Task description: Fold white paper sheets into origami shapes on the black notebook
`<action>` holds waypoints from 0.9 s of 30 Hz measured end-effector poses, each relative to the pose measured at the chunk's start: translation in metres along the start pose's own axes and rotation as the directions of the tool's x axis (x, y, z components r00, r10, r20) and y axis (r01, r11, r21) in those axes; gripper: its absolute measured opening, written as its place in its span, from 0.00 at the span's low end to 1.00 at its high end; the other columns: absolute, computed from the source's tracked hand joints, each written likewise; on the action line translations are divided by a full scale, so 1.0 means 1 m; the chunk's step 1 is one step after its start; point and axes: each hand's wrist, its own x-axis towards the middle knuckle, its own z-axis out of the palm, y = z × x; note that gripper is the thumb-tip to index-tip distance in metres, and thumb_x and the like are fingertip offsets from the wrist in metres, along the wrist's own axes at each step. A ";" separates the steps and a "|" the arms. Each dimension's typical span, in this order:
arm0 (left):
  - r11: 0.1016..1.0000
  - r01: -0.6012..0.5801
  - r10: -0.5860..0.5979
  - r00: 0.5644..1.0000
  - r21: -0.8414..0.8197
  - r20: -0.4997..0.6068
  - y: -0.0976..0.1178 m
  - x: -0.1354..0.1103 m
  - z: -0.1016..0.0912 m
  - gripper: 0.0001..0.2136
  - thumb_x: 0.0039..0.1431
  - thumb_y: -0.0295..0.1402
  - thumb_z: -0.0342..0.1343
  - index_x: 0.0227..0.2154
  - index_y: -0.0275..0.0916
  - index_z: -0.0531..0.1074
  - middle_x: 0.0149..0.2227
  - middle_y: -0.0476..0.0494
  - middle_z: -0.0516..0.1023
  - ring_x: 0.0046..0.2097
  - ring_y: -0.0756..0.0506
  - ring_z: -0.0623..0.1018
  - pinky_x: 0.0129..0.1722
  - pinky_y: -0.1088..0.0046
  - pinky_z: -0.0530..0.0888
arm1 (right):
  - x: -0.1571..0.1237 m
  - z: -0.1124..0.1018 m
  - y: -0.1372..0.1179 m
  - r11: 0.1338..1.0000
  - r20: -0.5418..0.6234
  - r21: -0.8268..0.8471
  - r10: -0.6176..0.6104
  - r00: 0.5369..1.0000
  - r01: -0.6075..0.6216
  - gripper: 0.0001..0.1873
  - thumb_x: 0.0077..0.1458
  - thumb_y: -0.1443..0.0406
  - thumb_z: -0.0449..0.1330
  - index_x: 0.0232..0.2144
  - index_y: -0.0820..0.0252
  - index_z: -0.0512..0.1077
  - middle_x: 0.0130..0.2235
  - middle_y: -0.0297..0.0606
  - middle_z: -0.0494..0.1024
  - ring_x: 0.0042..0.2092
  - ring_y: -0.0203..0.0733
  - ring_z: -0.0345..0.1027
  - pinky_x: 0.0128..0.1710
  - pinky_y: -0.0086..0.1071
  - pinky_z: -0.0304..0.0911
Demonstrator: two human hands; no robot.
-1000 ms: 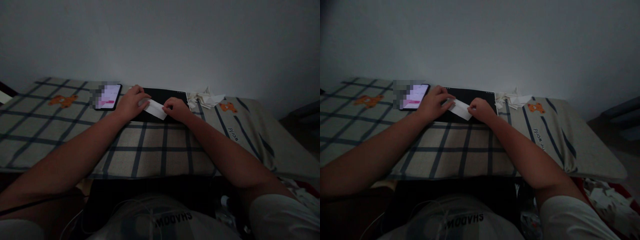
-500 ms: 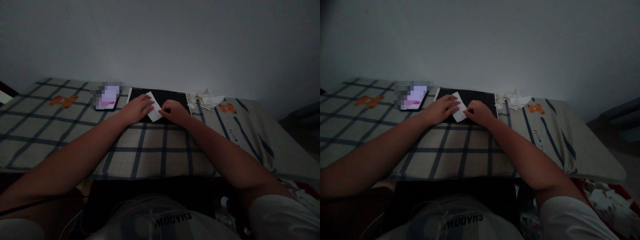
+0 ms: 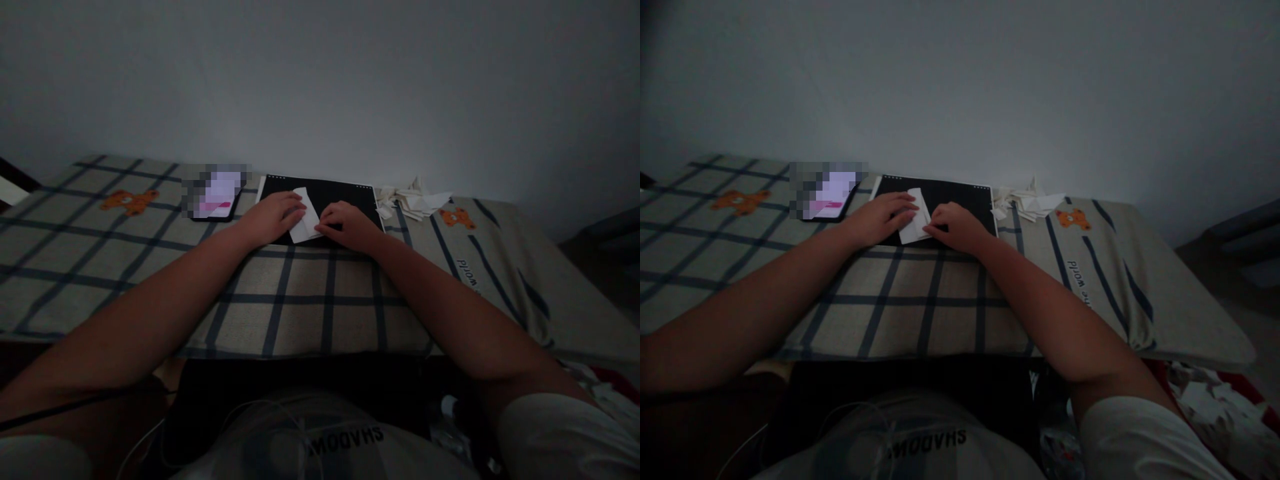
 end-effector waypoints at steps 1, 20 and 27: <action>1.000 -0.004 0.004 1.000 -0.002 -0.004 0.000 0.000 -0.001 0.25 0.70 0.46 0.41 0.52 0.34 0.77 0.60 0.33 0.75 0.64 0.36 0.70 0.66 0.52 0.65 | 0.000 -0.001 0.000 1.000 0.002 0.006 -0.009 1.000 0.009 0.15 0.66 0.59 0.58 0.33 0.57 0.81 0.42 0.41 0.81 0.45 0.45 0.70 0.51 0.41 0.61; 1.000 0.012 -0.012 1.000 -0.013 0.028 -0.006 -0.001 0.000 0.27 0.68 0.49 0.43 0.58 0.35 0.71 0.62 0.35 0.72 0.65 0.38 0.71 0.67 0.57 0.66 | -0.002 0.003 0.011 0.979 -0.078 0.181 -0.079 0.994 0.092 0.16 0.66 0.57 0.56 0.37 0.56 0.81 0.42 0.39 0.85 0.46 0.43 0.76 0.51 0.41 0.67; 1.000 0.013 -0.014 1.000 0.026 0.020 -0.007 -0.001 0.001 0.30 0.68 0.49 0.43 0.62 0.31 0.69 0.64 0.32 0.71 0.66 0.37 0.69 0.67 0.57 0.65 | -0.003 0.002 0.006 0.971 -0.075 0.200 -0.116 0.990 0.129 0.11 0.64 0.62 0.57 0.37 0.57 0.79 0.44 0.42 0.84 0.48 0.45 0.76 0.53 0.43 0.67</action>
